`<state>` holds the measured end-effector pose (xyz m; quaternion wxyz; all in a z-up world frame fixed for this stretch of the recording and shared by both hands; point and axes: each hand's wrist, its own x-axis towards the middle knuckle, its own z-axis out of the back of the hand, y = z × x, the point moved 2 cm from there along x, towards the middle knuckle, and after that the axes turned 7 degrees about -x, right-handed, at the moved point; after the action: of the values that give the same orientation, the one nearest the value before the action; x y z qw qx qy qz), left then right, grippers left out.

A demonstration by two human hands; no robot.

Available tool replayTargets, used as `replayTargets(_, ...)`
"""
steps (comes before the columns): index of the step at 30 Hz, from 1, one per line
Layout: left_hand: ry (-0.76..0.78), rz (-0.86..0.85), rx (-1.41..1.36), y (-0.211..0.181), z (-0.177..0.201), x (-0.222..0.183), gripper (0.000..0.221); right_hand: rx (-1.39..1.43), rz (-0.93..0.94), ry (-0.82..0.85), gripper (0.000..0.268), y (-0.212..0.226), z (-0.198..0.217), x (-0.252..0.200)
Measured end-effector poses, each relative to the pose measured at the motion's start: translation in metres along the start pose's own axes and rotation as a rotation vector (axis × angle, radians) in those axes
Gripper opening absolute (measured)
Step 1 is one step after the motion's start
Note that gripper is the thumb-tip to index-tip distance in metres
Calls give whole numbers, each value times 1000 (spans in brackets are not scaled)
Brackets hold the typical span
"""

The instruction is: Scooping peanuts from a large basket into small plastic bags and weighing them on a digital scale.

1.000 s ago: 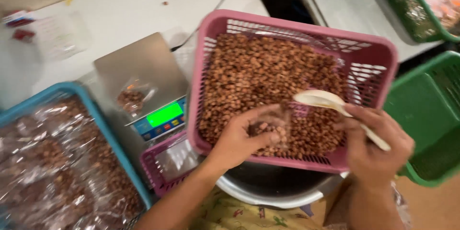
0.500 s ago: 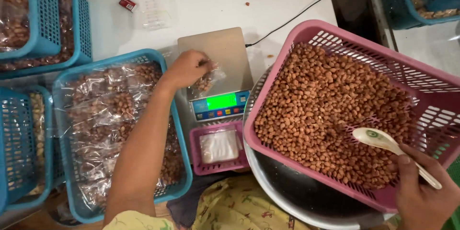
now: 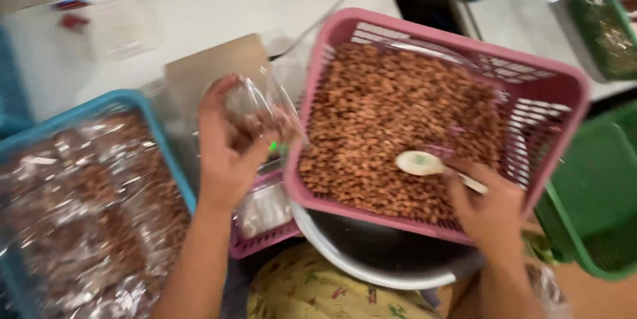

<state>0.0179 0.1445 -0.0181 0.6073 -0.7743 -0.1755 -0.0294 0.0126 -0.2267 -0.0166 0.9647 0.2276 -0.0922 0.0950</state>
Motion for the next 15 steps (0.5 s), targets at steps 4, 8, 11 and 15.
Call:
replayTargets(4, 72, 293, 25, 3, -49, -22, 111, -32, 115, -6, 18, 9, -5, 7)
replayTargets(8, 182, 461, -144, 6, -71, -32, 98, 70, 219, 19, 16, 14, -14, 5)
replayTargets(11, 161, 540, -147, 13, -73, -36, 96, 105, 218, 37, 16, 16, -16, 5)
replayTargets(15, 211, 511, 41, 14, -72, -34, 91, 154, 36, 126, 21, 14, -13, 7)
